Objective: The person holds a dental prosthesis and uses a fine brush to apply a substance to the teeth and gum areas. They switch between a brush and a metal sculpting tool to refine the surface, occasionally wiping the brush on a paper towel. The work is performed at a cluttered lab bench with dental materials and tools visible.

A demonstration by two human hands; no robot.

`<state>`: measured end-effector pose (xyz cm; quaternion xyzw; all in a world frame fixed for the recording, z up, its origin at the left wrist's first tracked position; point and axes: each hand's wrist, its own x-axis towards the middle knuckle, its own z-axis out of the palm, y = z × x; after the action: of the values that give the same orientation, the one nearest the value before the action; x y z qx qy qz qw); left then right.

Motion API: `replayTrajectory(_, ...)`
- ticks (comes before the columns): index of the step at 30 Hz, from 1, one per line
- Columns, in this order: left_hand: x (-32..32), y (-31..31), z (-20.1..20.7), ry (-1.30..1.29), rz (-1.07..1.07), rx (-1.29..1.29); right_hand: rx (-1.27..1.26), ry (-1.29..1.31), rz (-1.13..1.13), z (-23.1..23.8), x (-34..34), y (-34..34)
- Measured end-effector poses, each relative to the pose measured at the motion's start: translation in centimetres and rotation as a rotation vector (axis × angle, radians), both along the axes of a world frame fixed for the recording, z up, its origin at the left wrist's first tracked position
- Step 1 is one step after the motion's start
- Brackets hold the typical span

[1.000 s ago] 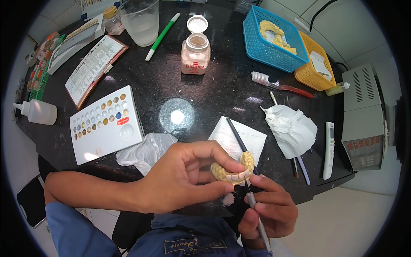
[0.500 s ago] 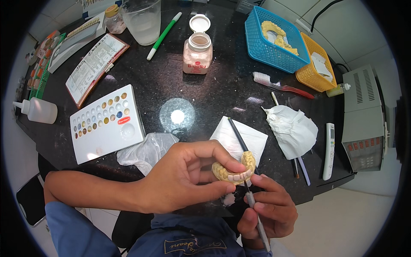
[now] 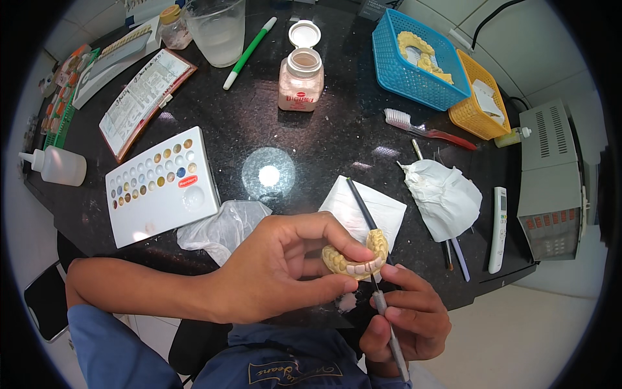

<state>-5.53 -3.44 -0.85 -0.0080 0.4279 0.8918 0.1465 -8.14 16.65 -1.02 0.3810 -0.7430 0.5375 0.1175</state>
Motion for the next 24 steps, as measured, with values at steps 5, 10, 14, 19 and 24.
replayTrajectory(5, -0.01, 0.01, 0.12, -0.028, -0.001, -0.014, -0.16, -0.012, -0.059, -0.43, 0.56, -0.04)
replayTrajectory(10, -0.08, -0.03, 0.42, -0.063, 0.002, -0.028, -0.235, -0.047, -0.116, -0.06, 0.29, -0.31)
replayTrajectory(14, -0.12, -0.04, 0.5, -0.045, -0.006, -0.036, -0.161, -0.032, -0.065, 0.04, 0.12, -0.54)
replayTrajectory(19, -0.03, -0.03, 0.24, -0.002, 0.006, -0.035, -0.15, -0.028, -0.005, -0.24, -0.07, -0.69)
replayTrajectory(24, 0.0, -0.01, 0.17, -0.001, 0.002, -0.026, -0.091, -0.003, -0.027, -0.17, -0.04, -0.77)
